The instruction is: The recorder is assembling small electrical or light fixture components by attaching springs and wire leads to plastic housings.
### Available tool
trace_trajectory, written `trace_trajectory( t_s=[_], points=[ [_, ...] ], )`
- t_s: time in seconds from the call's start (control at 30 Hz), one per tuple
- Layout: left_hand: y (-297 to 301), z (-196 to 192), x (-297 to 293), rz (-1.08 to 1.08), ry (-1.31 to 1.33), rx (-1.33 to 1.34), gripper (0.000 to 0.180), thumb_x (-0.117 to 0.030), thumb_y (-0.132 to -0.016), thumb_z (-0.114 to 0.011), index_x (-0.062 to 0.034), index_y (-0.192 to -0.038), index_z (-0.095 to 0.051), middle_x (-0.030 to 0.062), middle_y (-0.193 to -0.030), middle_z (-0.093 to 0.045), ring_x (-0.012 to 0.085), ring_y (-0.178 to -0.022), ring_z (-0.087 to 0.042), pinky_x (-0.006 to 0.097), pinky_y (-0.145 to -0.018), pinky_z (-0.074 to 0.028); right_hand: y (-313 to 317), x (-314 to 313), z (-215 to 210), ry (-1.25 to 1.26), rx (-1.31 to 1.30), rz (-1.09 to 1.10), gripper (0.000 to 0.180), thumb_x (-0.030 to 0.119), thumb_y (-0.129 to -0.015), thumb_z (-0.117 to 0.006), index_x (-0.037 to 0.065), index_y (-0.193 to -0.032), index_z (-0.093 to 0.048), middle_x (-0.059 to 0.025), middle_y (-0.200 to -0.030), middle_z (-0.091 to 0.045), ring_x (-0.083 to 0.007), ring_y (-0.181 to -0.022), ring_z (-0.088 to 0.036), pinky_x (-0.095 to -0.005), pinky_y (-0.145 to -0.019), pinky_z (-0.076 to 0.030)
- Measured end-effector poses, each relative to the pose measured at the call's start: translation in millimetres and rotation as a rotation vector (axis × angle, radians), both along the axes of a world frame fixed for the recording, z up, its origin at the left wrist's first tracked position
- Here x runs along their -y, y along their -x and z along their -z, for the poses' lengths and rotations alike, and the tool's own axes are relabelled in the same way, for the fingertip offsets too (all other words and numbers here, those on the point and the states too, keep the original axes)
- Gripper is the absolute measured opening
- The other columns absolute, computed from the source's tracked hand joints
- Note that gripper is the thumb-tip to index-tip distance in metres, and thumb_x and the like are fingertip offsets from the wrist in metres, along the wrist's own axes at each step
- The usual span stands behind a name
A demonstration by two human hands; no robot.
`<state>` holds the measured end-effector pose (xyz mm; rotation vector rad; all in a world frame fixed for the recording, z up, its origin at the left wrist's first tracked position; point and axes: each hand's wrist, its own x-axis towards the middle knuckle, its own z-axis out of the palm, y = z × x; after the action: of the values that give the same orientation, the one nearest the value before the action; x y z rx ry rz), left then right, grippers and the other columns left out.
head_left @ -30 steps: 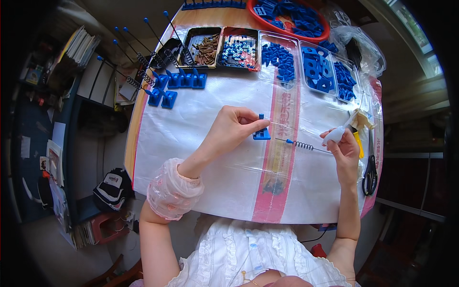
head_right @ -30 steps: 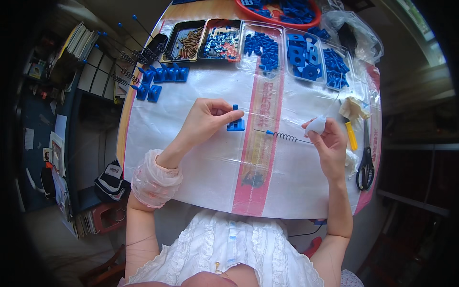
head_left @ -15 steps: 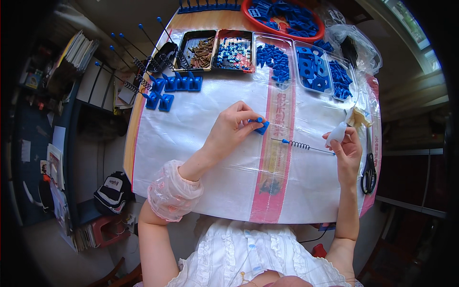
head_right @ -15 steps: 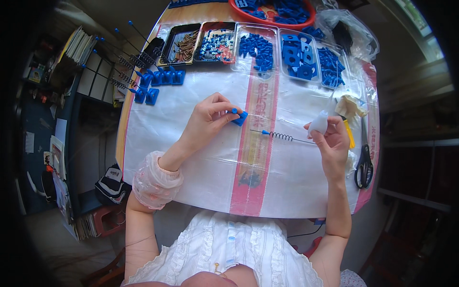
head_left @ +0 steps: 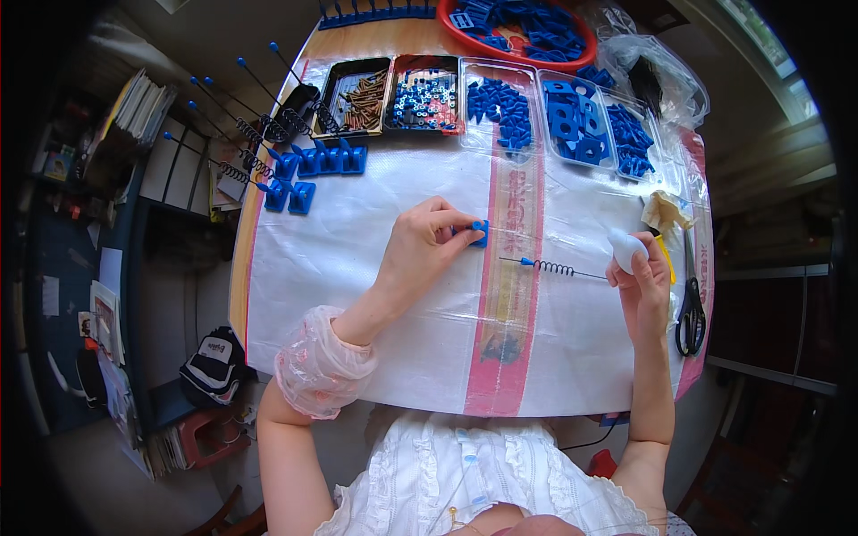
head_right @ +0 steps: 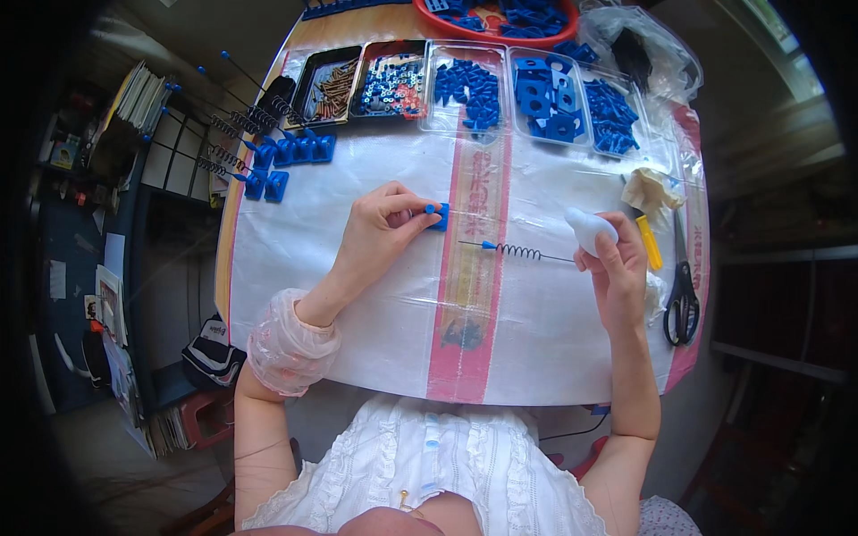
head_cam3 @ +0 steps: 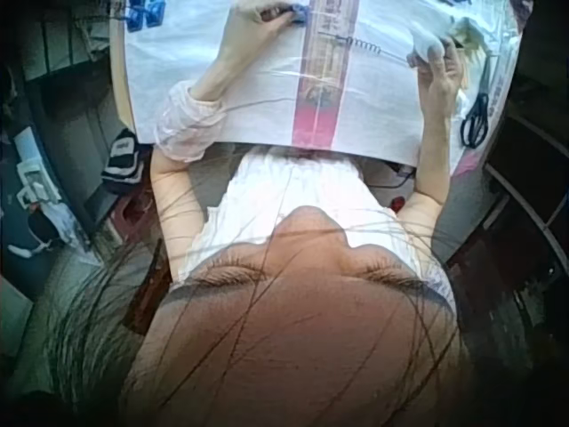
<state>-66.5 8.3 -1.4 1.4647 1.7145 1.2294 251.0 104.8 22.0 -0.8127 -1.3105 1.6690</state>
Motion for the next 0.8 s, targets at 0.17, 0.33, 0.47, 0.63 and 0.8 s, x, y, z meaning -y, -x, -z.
trace_trajectory(
  t_s=[0.17,0.33,0.47,0.63,0.8],
  points=[
    [-0.6,-7.2,0.4,-0.016,0.004,-0.001,0.017,-0.002,-0.086,-0.082,-0.0057,-0.103,-0.083,0.0002,-0.084,-0.067,0.0048,-0.065,-0.051,0.023,-0.059,-0.042,4.1,0.7,-2.0,0.025,0.028,-0.003,0.034,0.033,-0.103,-0.069,0.006,-0.12,-0.06,-0.0014,-0.089,-0.059,-0.0082,-0.075,-0.052,-0.0279,-0.069,-0.044],
    [2.7,4.4,-0.2,0.002,-0.006,0.164,0.016,0.002,-0.087,-0.08,-0.0021,-0.102,-0.082,0.0053,-0.092,-0.073,0.009,-0.076,-0.067,0.022,-0.068,-0.053,6.2,2.0,-2.5,0.038,0.055,0.002,0.034,0.035,-0.102,-0.07,0.008,-0.12,-0.06,-0.0003,-0.086,-0.058,-0.0072,-0.073,-0.052,-0.0277,-0.069,-0.045],
    [2.0,-2.2,-0.2,0.005,0.013,0.191,0.014,0.003,-0.087,-0.079,-0.0007,-0.1,-0.082,0.0077,-0.094,-0.075,0.0126,-0.083,-0.072,0.023,-0.074,-0.058,5.2,3.4,-2.1,0.032,0.067,0.003,0.034,0.036,-0.102,-0.07,0.009,-0.119,-0.061,-0.0006,-0.087,-0.059,-0.0073,-0.075,-0.054,-0.0275,-0.069,-0.046],
    [2.4,0.6,0.4,0.002,-0.003,0.213,0.014,0.002,-0.087,-0.079,-0.0006,-0.1,-0.082,0.0077,-0.093,-0.075,0.0127,-0.082,-0.071,0.023,-0.073,-0.057,5.6,4.2,-1.6,0.03,0.072,-0.007,0.034,0.035,-0.102,-0.071,0.008,-0.119,-0.061,-0.001,-0.091,-0.06,-0.0075,-0.076,-0.055,-0.0273,-0.068,-0.047],
    [2.8,0.5,0.2,0.01,0.01,0.23,0.014,0.003,-0.088,-0.079,0.0004,-0.101,-0.082,0.0075,-0.095,-0.075,0.013,-0.085,-0.072,0.023,-0.076,-0.058,5.8,7.1,-1.7,0.07,0.042,-0.021,0.026,0.024,-0.103,-0.069,0.005,-0.119,-0.06,-0.0031,-0.098,-0.065,-0.0067,-0.078,-0.054,-0.0269,-0.071,-0.046]
  ],
)
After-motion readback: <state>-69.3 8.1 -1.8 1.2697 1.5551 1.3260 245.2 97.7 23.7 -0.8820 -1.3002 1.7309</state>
